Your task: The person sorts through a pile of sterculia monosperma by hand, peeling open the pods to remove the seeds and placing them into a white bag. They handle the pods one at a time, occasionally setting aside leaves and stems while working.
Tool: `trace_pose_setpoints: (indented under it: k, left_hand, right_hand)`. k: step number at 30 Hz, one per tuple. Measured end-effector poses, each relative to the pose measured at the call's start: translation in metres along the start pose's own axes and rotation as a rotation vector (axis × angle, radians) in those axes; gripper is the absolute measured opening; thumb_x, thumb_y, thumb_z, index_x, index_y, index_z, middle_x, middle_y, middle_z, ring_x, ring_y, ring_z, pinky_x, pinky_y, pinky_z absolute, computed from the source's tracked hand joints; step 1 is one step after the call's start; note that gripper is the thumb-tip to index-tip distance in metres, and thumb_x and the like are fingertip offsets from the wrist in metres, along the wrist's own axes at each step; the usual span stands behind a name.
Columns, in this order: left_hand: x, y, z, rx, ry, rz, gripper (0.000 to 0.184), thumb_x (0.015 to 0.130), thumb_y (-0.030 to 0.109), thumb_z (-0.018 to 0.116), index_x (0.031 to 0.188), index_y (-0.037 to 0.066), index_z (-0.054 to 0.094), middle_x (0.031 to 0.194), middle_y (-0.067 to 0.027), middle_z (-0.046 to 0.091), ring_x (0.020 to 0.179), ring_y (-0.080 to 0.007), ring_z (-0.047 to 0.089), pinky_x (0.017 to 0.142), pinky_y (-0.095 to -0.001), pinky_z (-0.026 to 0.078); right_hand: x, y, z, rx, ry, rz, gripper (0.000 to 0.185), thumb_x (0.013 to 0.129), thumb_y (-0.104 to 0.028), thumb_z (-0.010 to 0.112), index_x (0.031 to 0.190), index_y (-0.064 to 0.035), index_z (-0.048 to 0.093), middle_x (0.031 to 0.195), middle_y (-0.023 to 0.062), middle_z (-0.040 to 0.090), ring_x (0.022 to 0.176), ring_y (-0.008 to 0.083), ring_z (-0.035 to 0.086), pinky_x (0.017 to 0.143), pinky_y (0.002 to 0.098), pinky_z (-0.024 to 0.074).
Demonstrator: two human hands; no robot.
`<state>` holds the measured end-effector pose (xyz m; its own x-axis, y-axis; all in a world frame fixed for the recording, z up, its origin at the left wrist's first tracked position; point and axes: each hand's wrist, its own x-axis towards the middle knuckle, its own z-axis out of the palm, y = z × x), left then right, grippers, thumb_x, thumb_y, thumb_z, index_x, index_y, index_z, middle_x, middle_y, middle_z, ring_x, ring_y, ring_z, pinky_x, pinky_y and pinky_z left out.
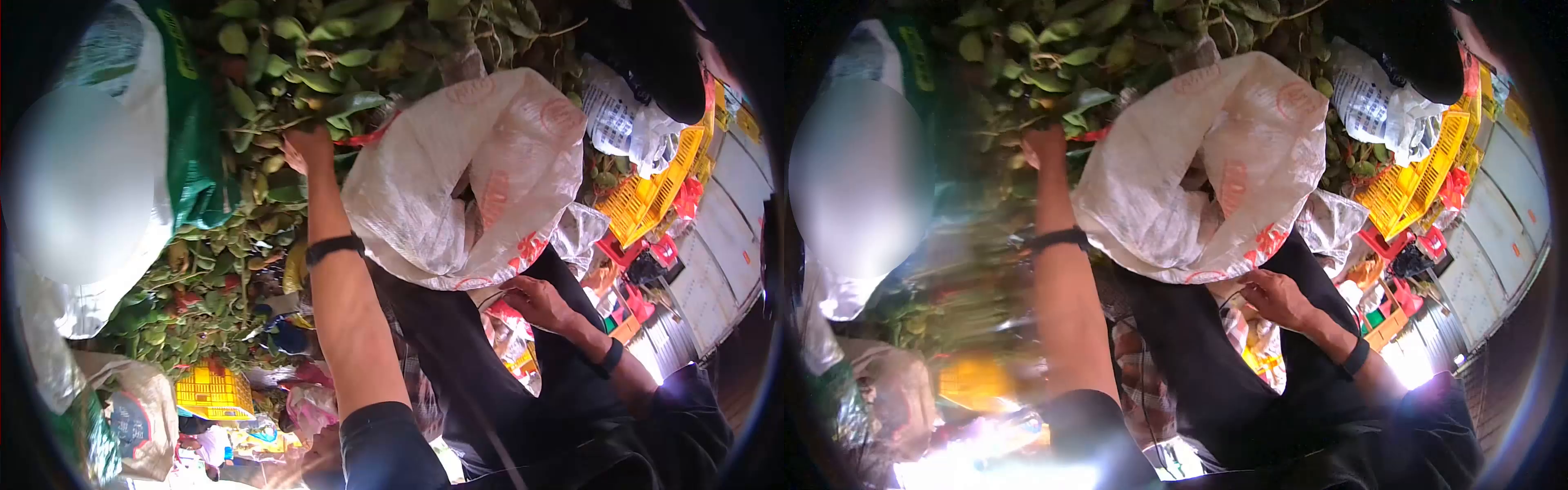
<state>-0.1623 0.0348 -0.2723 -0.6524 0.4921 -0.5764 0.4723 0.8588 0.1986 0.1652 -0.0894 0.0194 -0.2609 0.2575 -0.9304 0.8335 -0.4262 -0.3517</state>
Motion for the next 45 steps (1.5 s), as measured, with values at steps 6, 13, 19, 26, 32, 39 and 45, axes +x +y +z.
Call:
trace_pose_setpoints:
  k: [6,13,19,26,32,39,45]
  left_hand:
    - [-0.020,-0.016,-0.051,-0.431,-0.193,-0.011,0.040,0.079,0.030,0.066,0.103,-0.002,0.062,0.097,-0.0151,0.065,0.085,-0.0284,0.063,0.073,-0.0368,0.049]
    - [-0.115,-0.014,-0.165,-1.498,-0.828,-0.290,0.031,0.092,0.026,0.057,0.114,0.003,0.056,0.094,-0.0123,0.064,0.073,-0.0151,0.060,0.054,-0.0263,0.048]
    - [-0.189,0.034,-0.231,-1.669,-0.912,-0.321,0.045,0.093,0.034,0.055,0.124,0.002,0.049,0.103,-0.0158,0.060,0.062,-0.0163,0.058,0.048,-0.0241,0.044]
    - [-0.256,0.069,-0.230,-1.556,-1.138,-0.337,0.045,0.095,0.037,0.049,0.125,0.004,0.048,0.089,-0.0059,0.060,0.057,-0.0153,0.054,0.048,-0.0261,0.041]
    - [-0.308,0.105,-0.210,-1.457,-1.017,-0.291,0.035,0.097,0.035,0.045,0.115,0.006,0.055,0.086,-0.0028,0.059,0.067,-0.0154,0.055,0.055,-0.0271,0.044]
    - [-0.347,0.080,-0.172,-0.656,-0.827,0.164,0.038,0.098,0.030,0.047,0.119,0.000,0.055,0.095,-0.0012,0.061,0.079,-0.0102,0.057,0.070,-0.0257,0.048]
    - [-0.380,0.074,-0.234,-0.783,-0.713,0.151,0.034,0.095,0.011,0.054,0.125,-0.003,0.050,0.088,0.0010,0.057,0.072,-0.0059,0.049,0.065,-0.0210,0.043]
  right_hand:
    - [0.002,-0.019,0.009,0.040,-0.038,-0.067,0.021,0.087,-0.012,0.059,0.106,-0.0023,0.060,0.092,0.0144,0.065,0.082,0.0262,0.066,0.072,0.0354,0.0522]
    - [-0.009,-0.077,-0.034,0.071,0.033,-0.195,0.022,0.086,-0.012,0.058,0.106,-0.0040,0.061,0.083,0.0159,0.064,0.076,0.0270,0.066,0.069,0.0338,0.0511]
    - [-0.011,-0.121,-0.075,0.332,0.063,-0.176,0.028,0.094,-0.020,0.054,0.112,0.0013,0.058,0.089,0.0073,0.064,0.078,0.0135,0.059,0.071,0.0271,0.0478]
    - [-0.011,-0.183,-0.117,0.696,0.047,-0.453,0.039,0.093,-0.031,0.058,0.114,0.0018,0.056,0.101,0.0093,0.060,0.092,0.0138,0.055,0.077,0.0286,0.0464]
    - [-0.022,-0.157,-0.124,0.876,-0.117,-0.295,0.037,0.089,-0.031,0.064,0.107,0.0001,0.059,0.083,0.0002,0.054,0.071,0.0082,0.051,0.062,0.0243,0.0441]
    - [-0.059,-0.108,-0.129,0.671,0.178,-0.263,0.030,0.086,-0.021,0.067,0.103,0.0015,0.055,0.082,0.0002,0.056,0.074,0.0068,0.052,0.062,0.0235,0.0423]
    - [-0.176,0.001,-0.196,0.517,0.238,0.009,0.043,0.078,-0.029,0.072,0.105,0.0014,0.059,0.089,0.0069,0.061,0.078,0.0116,0.057,0.066,0.0277,0.0470]
